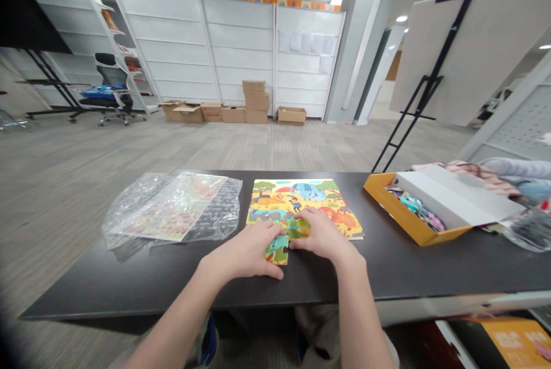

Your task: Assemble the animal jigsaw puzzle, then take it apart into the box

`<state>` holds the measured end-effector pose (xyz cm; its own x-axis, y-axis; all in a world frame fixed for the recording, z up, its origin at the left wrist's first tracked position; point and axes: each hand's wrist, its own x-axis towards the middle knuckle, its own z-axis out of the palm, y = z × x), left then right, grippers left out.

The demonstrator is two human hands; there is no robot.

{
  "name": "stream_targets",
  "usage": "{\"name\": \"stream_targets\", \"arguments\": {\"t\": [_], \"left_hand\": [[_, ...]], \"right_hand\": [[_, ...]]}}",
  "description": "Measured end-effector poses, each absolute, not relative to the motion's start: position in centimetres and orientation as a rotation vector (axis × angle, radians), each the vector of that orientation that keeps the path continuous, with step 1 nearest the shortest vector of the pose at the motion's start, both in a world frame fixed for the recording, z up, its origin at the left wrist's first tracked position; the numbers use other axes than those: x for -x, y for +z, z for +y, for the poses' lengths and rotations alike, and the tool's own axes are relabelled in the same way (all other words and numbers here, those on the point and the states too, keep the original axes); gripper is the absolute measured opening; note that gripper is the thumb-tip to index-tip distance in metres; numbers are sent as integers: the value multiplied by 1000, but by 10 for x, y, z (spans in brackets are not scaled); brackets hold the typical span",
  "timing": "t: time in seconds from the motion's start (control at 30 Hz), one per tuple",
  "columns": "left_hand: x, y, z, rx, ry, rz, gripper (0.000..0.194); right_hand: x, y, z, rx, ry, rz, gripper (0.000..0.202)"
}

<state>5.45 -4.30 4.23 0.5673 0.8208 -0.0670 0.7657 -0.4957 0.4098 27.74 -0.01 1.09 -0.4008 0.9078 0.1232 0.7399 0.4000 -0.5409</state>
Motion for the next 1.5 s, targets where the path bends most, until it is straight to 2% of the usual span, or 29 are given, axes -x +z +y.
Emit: {"name": "stream_targets", "arguments": {"t": [0.33,0.53,0.7,1.03,1.3,1.5], "left_hand": [[-66,38,-41,-2443,194,1505,69],[-59,36,-39,-2443,197,1567,64],[-57,35,-38,-2444,247,1563,71],[-64,28,-34,-2478,338,1545,60],[-46,29,-29,-2347,395,1334,86],[-30,38,-33,-2299,307,1359,89]], "right_hand": [[-269,9,2,1388,483,-2330,53],[-265,15,-2,1407,459,-2329,44],[-264,23,-7,1407,495,-2266,31],[-270,19,4,1302,620,-2131,29],[-275,22,1,1241,704,-2037,20],[-278,18,7,1173,650,-2070,9]]}}
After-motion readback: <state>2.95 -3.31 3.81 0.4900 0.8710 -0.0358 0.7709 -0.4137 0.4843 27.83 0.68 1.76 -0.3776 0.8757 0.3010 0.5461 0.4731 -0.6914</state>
